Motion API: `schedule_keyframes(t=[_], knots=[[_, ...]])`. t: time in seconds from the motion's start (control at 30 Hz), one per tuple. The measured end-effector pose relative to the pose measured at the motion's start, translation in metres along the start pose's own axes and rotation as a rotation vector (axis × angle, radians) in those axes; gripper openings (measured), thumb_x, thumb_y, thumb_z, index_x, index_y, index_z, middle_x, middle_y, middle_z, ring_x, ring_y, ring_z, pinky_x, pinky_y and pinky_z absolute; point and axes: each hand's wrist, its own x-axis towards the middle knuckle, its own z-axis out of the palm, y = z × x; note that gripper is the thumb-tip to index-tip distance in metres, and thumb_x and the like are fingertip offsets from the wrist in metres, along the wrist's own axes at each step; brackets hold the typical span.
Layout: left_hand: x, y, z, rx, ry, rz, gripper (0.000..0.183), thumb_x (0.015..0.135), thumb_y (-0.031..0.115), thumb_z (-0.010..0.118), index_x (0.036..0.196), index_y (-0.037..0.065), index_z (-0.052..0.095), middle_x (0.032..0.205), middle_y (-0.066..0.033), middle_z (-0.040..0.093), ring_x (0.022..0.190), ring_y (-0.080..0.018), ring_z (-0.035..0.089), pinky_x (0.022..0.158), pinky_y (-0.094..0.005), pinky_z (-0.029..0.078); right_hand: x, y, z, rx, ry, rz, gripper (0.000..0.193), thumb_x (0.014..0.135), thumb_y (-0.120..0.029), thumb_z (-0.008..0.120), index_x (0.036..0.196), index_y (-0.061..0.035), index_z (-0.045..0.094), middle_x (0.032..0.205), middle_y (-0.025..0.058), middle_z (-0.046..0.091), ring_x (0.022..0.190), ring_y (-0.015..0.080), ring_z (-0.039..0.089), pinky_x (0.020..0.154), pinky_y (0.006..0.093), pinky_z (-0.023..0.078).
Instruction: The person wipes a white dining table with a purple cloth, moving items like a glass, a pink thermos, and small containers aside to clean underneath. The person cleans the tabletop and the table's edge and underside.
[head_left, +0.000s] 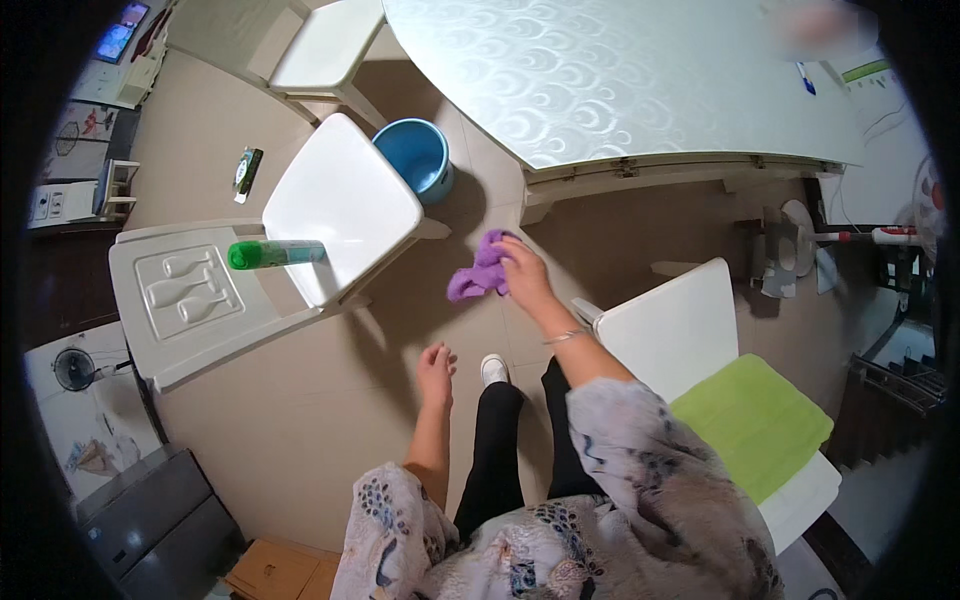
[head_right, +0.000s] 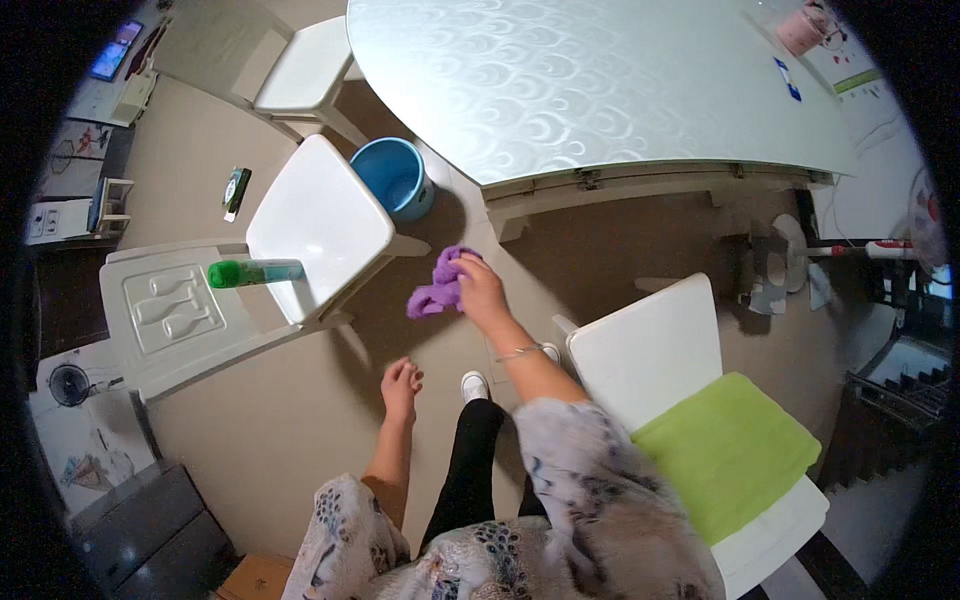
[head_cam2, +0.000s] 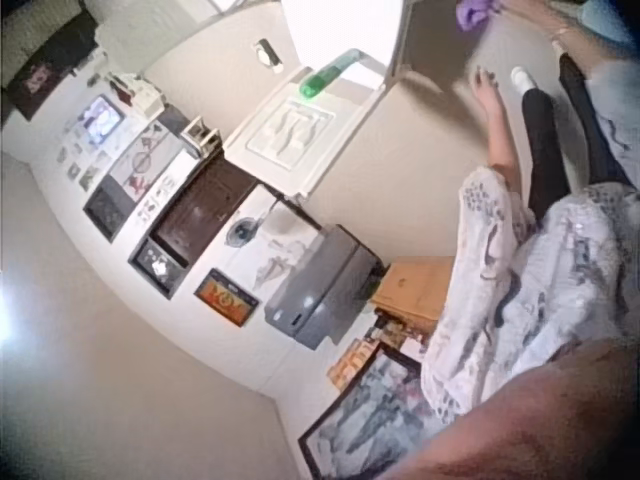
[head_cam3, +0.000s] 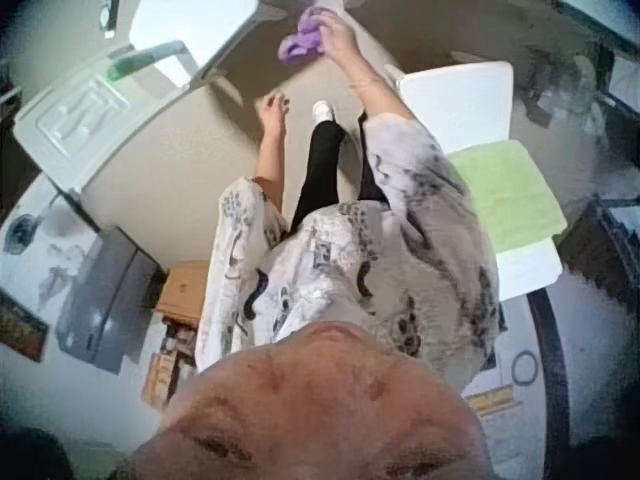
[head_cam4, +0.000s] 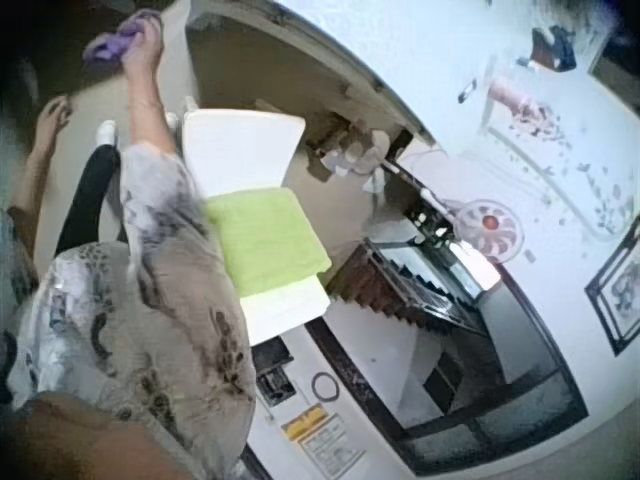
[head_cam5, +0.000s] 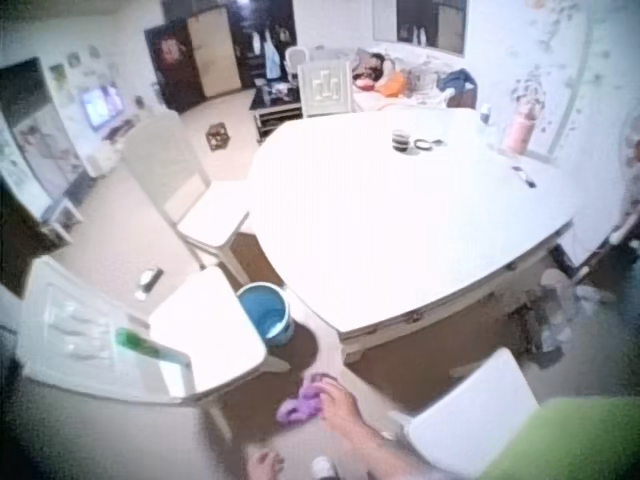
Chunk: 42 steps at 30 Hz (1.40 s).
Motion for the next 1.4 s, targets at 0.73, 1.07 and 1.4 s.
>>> schedule_keyframes(t=[0.73, 1.07, 1.4], knots=[[-0.185, 0.212, 0.153, -0.255, -0.625, 0.234, 0.026, 0.092, 0.012, 0.060, 0.114, 0.000, 0.061, 0.100, -0.0069, 0.067, 0.086, -0.0157, 0.065, 0.079, -0.0334, 0.054, -0.064, -0.174, -0.232, 1.037, -0.255, 0.425, 0.031, 0.094, -0.002, 0.040, 0.122, 0.0026, 0.052, 0.115, 0.0126, 0.061, 0.104, 0.0212, 0.062, 0.095, 0.0342, 0.049], [-0.150, 0.247, 0.165, -0.140, -0.498, 0.232, 0.018, 0.093, 0.015, 0.059, 0.105, 0.001, 0.062, 0.091, -0.0038, 0.066, 0.078, -0.0124, 0.062, 0.072, -0.0277, 0.051, -0.048, -0.146, -0.254, 1.039, -0.129, 0.412, 0.026, 0.097, -0.007, 0.045, 0.120, 0.0005, 0.055, 0.113, 0.0111, 0.063, 0.104, 0.0198, 0.062, 0.095, 0.0345, 0.049], [-0.114, 0.298, 0.199, -0.169, -0.703, 0.095, 0.020, 0.097, 0.014, 0.050, 0.111, 0.001, 0.056, 0.098, -0.0079, 0.063, 0.083, -0.0166, 0.062, 0.076, -0.0282, 0.052, -0.013, -0.144, -0.206, 1.236, 0.096, 0.505, 0.030, 0.100, -0.017, 0.044, 0.125, -0.0024, 0.051, 0.120, 0.0115, 0.060, 0.110, 0.0246, 0.059, 0.096, 0.0407, 0.049]])
